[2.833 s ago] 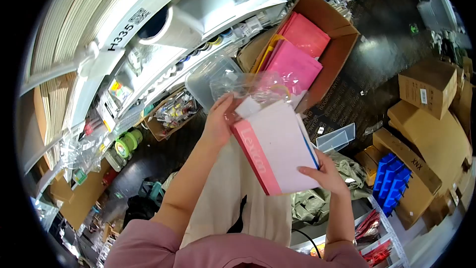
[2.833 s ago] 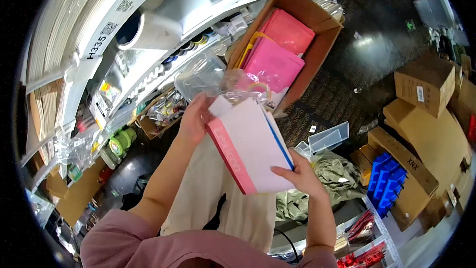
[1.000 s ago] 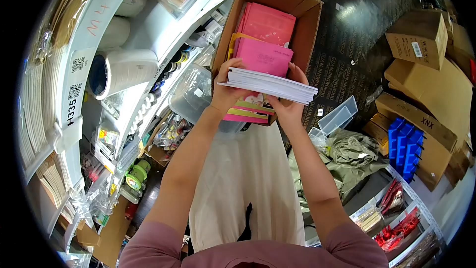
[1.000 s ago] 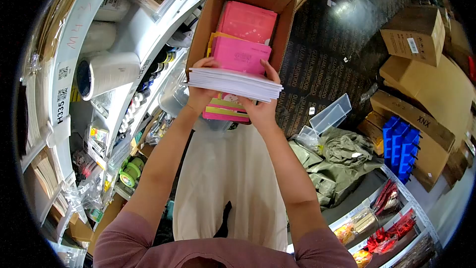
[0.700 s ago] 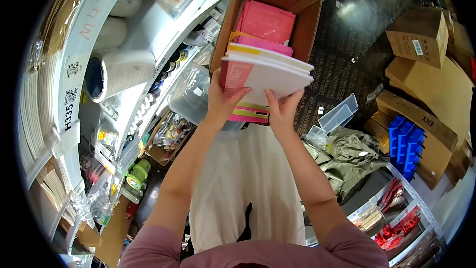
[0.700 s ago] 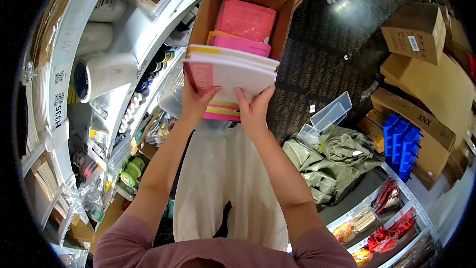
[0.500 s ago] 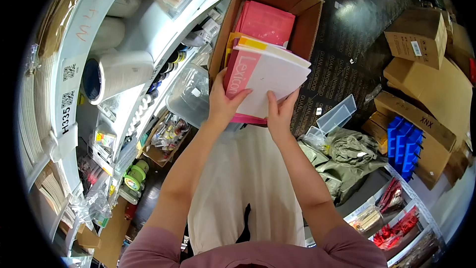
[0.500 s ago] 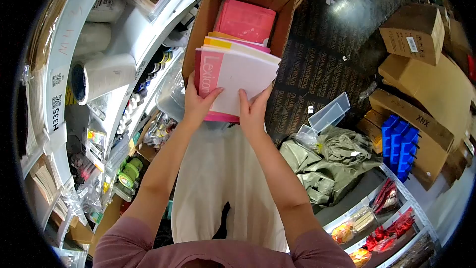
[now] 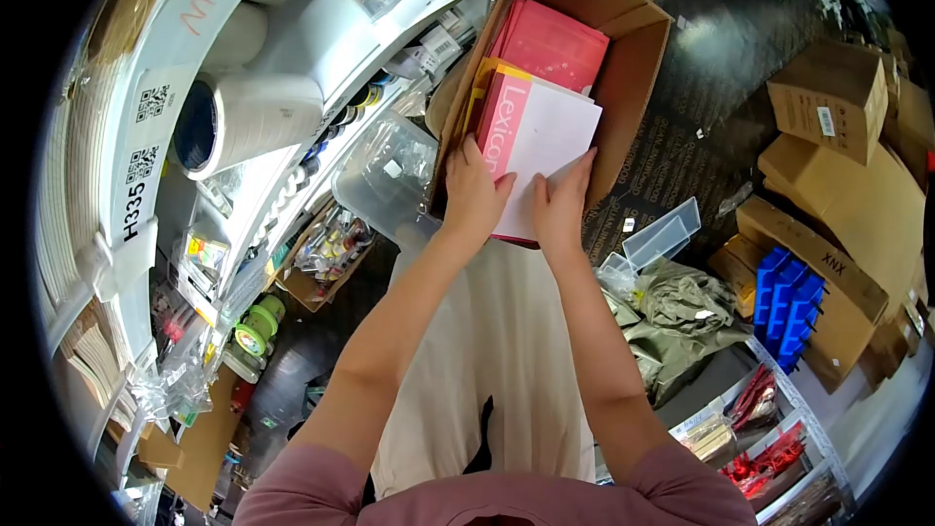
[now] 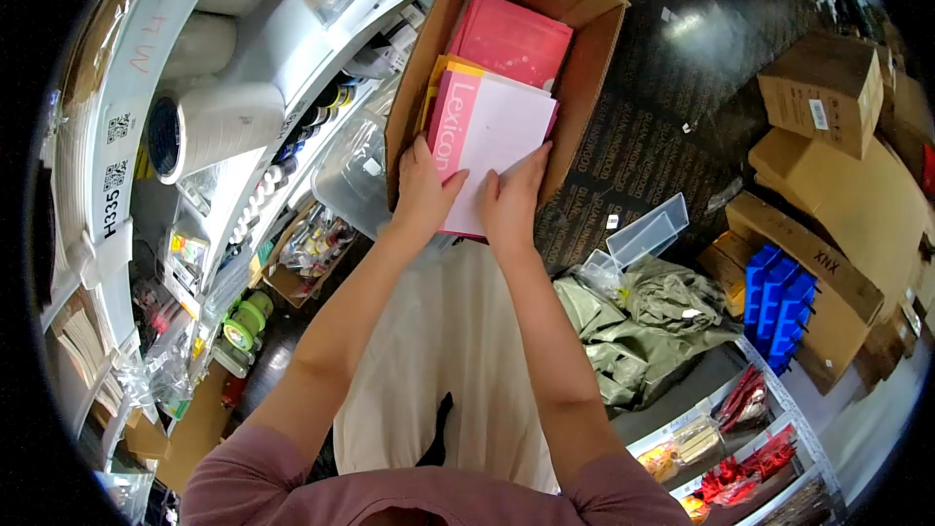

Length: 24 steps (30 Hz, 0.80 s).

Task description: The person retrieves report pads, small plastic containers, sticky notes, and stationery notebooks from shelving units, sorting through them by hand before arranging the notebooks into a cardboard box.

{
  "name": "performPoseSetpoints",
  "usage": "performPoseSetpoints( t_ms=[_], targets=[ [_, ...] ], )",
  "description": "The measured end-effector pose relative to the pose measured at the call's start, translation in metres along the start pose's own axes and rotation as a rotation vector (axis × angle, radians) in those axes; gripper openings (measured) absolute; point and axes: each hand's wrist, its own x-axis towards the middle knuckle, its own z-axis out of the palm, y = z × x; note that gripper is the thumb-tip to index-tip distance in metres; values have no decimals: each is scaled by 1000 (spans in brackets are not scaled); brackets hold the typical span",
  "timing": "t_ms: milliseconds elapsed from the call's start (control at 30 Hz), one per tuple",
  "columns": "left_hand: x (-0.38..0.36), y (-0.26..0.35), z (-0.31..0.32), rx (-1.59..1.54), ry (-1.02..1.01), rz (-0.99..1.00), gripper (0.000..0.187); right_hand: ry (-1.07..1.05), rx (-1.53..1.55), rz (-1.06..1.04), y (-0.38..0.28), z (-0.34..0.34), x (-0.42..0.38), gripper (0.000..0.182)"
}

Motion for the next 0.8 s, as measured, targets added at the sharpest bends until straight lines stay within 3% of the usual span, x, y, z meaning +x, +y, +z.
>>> performPoseSetpoints(
  t_ms=[167,300,467,600,667,800],
  targets=[
    [12,11,-8,3,-237,-262,78,0,-8,-2,4,-1,4,82],
    [23,-7,-1,-83,-137,-138,79,-24,104,98,0,0,11,85],
    [36,5,-12,-157,-266,-279,82,13,75,106,9,9,8,87],
    [37,7,-16,-106,-218,-278,84,27,114,116,11,14,6,90],
    [40,11,-25,-175,-342,-312,84,25,126,108,12,15,6,92],
    [38,15,-20,-263,-295,-379,84,17,192,142,15,13,7,88]
  ],
)
